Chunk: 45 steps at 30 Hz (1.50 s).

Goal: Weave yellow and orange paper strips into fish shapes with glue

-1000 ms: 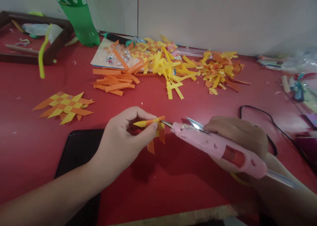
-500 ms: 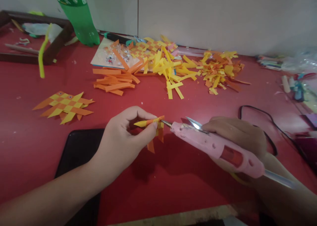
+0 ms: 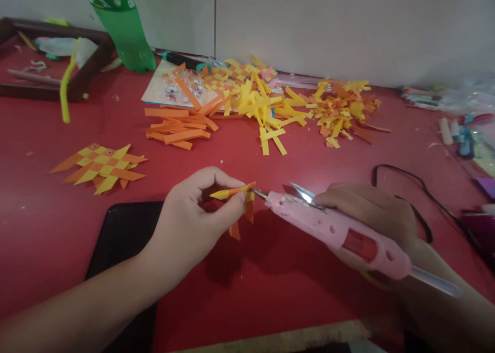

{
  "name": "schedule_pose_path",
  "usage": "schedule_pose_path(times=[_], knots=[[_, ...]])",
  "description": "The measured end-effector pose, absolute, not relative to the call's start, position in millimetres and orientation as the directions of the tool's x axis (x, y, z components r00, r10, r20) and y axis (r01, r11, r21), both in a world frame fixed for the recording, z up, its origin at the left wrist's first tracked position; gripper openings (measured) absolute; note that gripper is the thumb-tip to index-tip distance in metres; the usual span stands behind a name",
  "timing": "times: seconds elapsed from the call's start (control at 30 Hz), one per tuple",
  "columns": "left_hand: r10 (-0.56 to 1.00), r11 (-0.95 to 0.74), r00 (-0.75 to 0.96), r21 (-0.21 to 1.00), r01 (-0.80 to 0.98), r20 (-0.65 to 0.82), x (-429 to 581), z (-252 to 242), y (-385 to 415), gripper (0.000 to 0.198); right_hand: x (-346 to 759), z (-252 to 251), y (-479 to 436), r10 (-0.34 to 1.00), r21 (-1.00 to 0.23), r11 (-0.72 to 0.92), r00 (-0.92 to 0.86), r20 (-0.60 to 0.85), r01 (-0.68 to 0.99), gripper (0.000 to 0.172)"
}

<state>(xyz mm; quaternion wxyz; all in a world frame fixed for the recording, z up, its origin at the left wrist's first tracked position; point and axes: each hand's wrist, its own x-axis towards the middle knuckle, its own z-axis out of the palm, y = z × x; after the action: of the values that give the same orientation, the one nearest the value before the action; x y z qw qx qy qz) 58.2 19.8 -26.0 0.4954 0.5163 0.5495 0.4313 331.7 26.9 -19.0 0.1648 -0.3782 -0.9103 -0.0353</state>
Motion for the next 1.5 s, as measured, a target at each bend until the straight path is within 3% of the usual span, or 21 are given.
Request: schedule_pose_path(times=[0.27,0.6,0.73,0.87,0.97,1.07,1.2,1.3,1.4,1.5], knots=[[0.994,0.097,0.035,0.984,0.147,-0.103,59.0,-24.3,19.8,0.008,326.5,-11.5,29.8,0.570,-0.036,0.793,-0.718,0.399,0.609,0.016],[0.995,0.080,0.047,0.981,0.180,-0.089,58.2,-25.4,19.9,0.007,325.0,-13.4,29.7,0.555,-0.017,0.792,-0.708,0.437,0.610,0.016],[0.996,0.081,0.031,0.975,0.205,-0.089,59.3,-23.9,20.9,0.008,327.3,-12.3,29.6,0.575,-0.017,0.780,-0.707,0.410,0.625,0.017],[0.993,0.106,0.021,0.972,0.210,-0.113,58.6,-22.4,20.3,0.008,338.6,-8.8,41.8,0.671,0.085,0.674,-0.657,0.342,0.733,0.012],[0.988,0.138,0.035,0.970,0.199,-0.148,57.6,-22.7,19.0,0.007,356.9,-8.0,60.8,0.764,0.108,0.605,-0.613,0.202,0.789,0.025],[0.981,0.184,0.037,0.971,0.154,-0.192,56.8,-25.3,18.2,0.010,384.2,-13.2,82.0,0.800,0.108,0.562,-0.572,0.180,0.820,0.038],[0.957,0.291,0.014,0.956,-0.026,-0.291,56.5,-30.4,20.3,0.015,415.2,-17.9,98.8,0.855,0.092,0.511,-0.517,0.050,0.855,0.046],[0.931,0.348,-0.053,0.922,-0.170,-0.361,57.3,-30.8,24.1,0.022,411.4,-7.7,91.9,0.859,0.094,0.499,-0.506,0.081,0.862,0.055],[0.912,0.359,-0.108,0.896,-0.260,-0.396,59.0,-28.1,27.0,0.027,374.1,8.3,72.9,0.853,0.002,0.489,-0.479,0.207,0.872,0.046],[0.917,0.347,-0.100,0.895,-0.279,-0.386,60.4,-26.6,27.6,0.029,321.8,11.9,60.4,0.826,-0.255,0.563,-0.535,0.175,0.786,0.020]])
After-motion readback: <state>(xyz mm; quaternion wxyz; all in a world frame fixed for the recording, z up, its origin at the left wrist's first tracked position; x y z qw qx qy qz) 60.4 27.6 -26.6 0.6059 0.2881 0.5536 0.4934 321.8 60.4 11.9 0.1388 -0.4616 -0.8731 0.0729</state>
